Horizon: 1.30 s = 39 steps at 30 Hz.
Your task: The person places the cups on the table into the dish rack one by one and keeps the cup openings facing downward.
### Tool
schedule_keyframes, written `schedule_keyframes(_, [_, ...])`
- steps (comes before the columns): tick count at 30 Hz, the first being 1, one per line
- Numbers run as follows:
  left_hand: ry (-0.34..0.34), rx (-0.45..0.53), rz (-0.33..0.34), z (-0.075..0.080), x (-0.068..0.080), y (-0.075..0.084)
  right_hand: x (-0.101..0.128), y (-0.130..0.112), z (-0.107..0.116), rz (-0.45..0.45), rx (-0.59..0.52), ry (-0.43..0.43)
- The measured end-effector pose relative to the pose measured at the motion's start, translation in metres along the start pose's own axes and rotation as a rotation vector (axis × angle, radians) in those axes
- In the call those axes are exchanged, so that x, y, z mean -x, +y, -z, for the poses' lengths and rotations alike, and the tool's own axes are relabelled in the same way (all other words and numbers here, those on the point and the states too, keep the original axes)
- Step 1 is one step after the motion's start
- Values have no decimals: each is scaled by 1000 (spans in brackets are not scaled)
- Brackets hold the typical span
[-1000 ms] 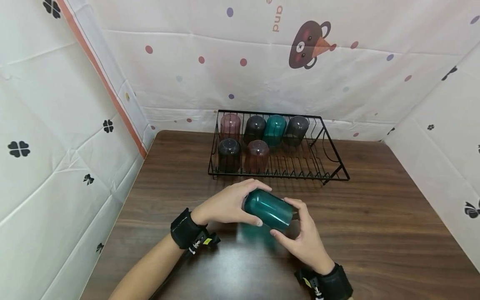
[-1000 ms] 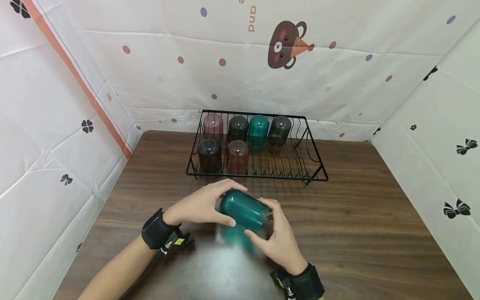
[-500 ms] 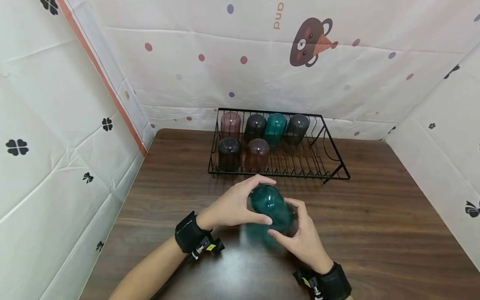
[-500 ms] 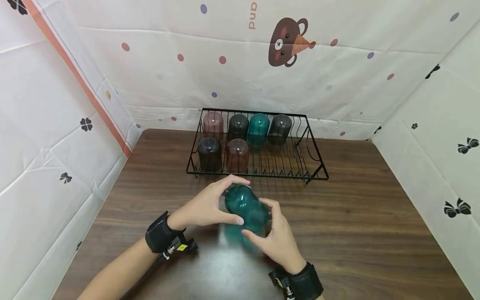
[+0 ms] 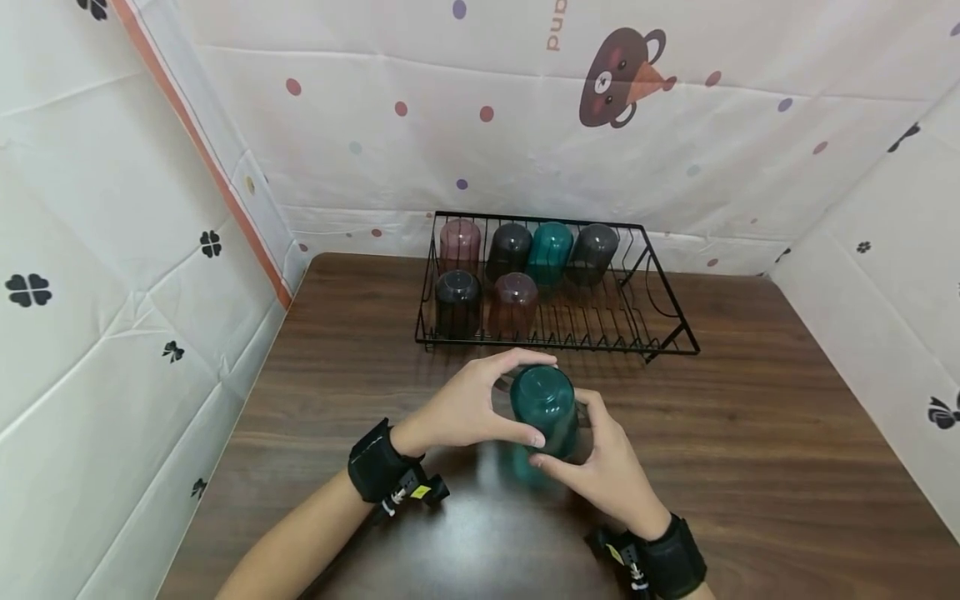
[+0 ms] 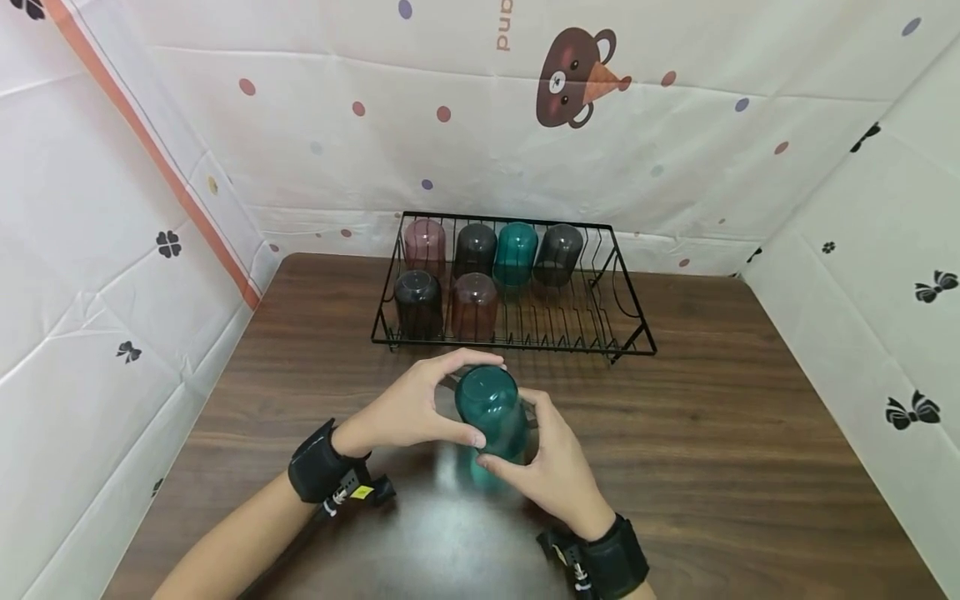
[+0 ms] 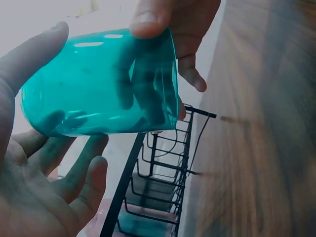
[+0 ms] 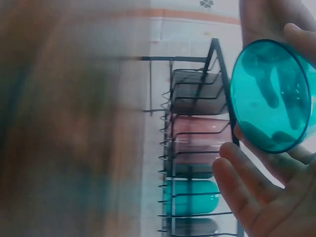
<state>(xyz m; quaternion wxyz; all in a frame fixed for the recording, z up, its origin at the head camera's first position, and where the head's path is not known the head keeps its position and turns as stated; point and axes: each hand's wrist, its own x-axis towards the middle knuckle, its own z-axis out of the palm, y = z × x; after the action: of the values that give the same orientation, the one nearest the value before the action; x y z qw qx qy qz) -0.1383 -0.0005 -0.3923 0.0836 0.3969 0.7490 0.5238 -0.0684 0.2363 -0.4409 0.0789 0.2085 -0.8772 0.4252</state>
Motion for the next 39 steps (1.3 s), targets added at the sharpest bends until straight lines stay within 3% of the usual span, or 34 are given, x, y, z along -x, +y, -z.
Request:
schedule_keyframes(5, [2,3,-5,6,-1,2,-8,-6,8,13,29,-21])
schedule_keyframes(15, [-13,-14,2,4,-1,2,-16,-16,17,60,4,47])
schedule_keyframes(27, [-20,-22,3,2,-2,2,-14,-13,15,62,-33,58])
schedule_keyframes(33, [8,-15,17,-4,-3,1,-14,-9,13,72,-67,78])
schedule_keyframes(39, [-45,-41,48,-5,-1,-4,-15,-9,11,74,-143,95])
